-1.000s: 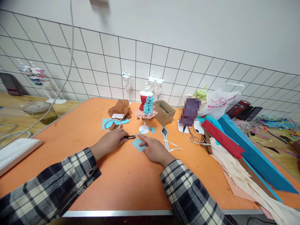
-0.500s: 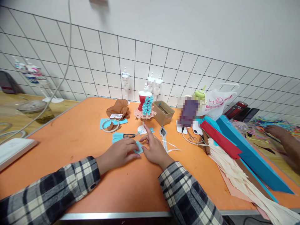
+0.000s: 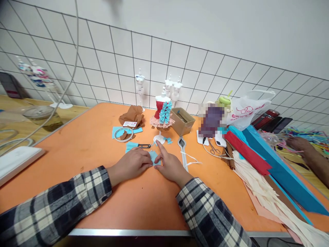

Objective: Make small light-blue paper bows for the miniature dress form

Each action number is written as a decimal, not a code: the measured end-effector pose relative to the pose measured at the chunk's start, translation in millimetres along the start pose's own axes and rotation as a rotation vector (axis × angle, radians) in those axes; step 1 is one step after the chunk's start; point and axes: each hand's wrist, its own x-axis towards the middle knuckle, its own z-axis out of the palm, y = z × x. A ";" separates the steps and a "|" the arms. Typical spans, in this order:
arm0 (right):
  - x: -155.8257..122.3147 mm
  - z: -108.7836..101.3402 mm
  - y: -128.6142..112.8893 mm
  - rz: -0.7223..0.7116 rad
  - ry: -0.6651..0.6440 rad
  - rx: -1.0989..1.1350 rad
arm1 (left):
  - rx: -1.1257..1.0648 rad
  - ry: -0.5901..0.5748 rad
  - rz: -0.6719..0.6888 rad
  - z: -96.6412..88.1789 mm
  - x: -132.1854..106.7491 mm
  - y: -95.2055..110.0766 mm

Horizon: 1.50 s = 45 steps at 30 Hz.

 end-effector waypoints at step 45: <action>2.9 9.2 -2.5 0.025 0.065 -0.178 | 0.048 0.064 -0.059 12.9 4.8 8.2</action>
